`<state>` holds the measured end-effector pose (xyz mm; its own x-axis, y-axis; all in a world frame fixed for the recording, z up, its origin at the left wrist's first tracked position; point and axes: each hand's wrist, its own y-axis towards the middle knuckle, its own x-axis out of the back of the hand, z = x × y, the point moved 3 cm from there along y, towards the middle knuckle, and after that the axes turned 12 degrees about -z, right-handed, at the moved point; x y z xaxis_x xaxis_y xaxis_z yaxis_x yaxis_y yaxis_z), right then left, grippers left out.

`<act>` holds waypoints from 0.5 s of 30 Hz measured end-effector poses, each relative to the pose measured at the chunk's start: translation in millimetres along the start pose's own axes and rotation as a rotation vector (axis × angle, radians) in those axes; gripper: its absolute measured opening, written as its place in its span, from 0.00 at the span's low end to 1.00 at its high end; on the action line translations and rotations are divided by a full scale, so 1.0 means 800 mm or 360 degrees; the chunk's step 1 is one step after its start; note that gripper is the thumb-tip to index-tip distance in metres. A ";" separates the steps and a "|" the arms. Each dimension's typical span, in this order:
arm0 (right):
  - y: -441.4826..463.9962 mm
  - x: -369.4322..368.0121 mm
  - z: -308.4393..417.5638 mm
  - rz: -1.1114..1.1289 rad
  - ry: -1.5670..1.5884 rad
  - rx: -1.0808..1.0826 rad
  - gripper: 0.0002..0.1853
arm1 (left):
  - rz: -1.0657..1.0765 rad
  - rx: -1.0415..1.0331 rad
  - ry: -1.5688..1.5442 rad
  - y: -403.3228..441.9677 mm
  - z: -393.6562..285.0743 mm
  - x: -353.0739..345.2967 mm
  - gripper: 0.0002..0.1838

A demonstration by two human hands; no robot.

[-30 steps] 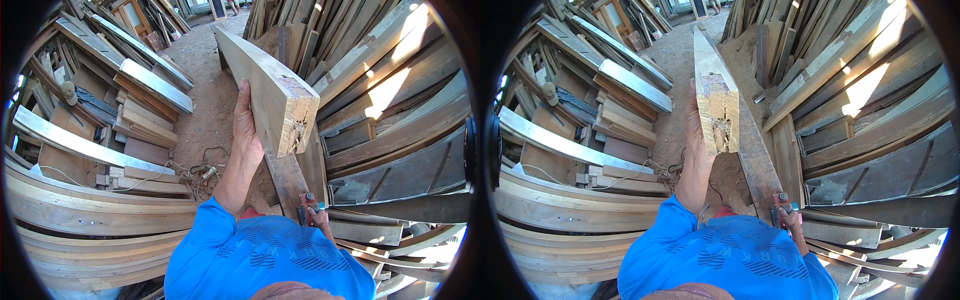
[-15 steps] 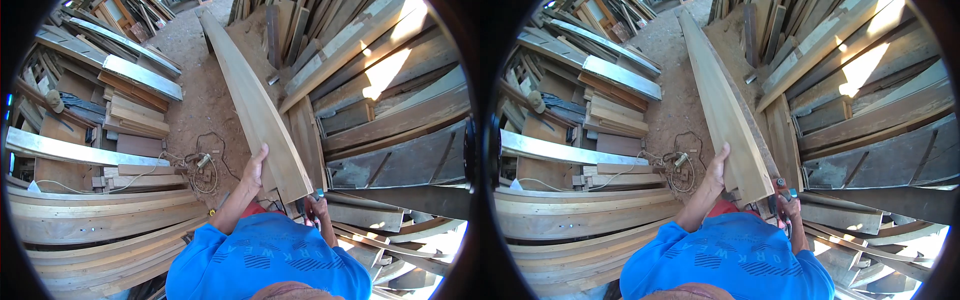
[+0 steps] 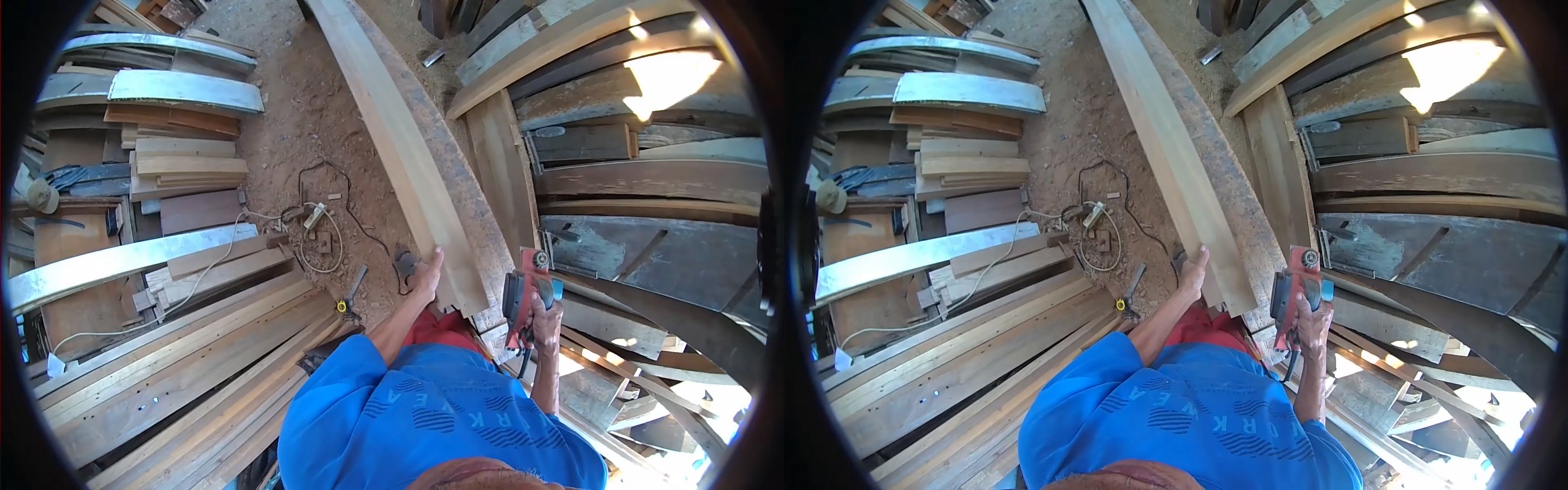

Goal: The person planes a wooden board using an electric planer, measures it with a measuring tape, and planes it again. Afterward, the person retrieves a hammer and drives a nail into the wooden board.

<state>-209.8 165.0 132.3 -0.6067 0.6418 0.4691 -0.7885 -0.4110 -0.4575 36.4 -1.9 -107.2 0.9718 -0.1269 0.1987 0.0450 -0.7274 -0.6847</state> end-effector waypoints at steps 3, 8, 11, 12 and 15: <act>-0.007 -0.029 0.045 0.0095 0.0230 -0.0004 0.20 | 0.0217 -0.0234 0.0916 0.003 -0.021 0.015 0.41; -0.004 -0.099 0.106 0.0322 0.0505 0.0005 0.19 | 0.0579 -0.0619 0.1296 -0.071 -0.091 0.051 0.28; -0.002 -0.154 0.149 0.0467 0.0764 0.0020 0.19 | 0.0820 -0.1421 0.0537 -0.120 -0.084 0.046 0.27; -0.002 -0.172 0.166 0.0502 0.0801 0.0042 0.19 | 0.0895 -0.1615 0.0573 -0.138 -0.074 0.036 0.25; 0.006 -0.222 0.203 0.0655 0.0932 0.0041 0.21 | 0.1630 -0.1465 0.1102 -0.141 -0.032 0.019 0.18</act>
<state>-121.9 -56.3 169.8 -0.7075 0.6705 -0.2233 -0.5138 -0.7050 -0.4888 40.0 61.0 -9.3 0.1898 -0.9040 0.3831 -0.9596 -0.2534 -0.1226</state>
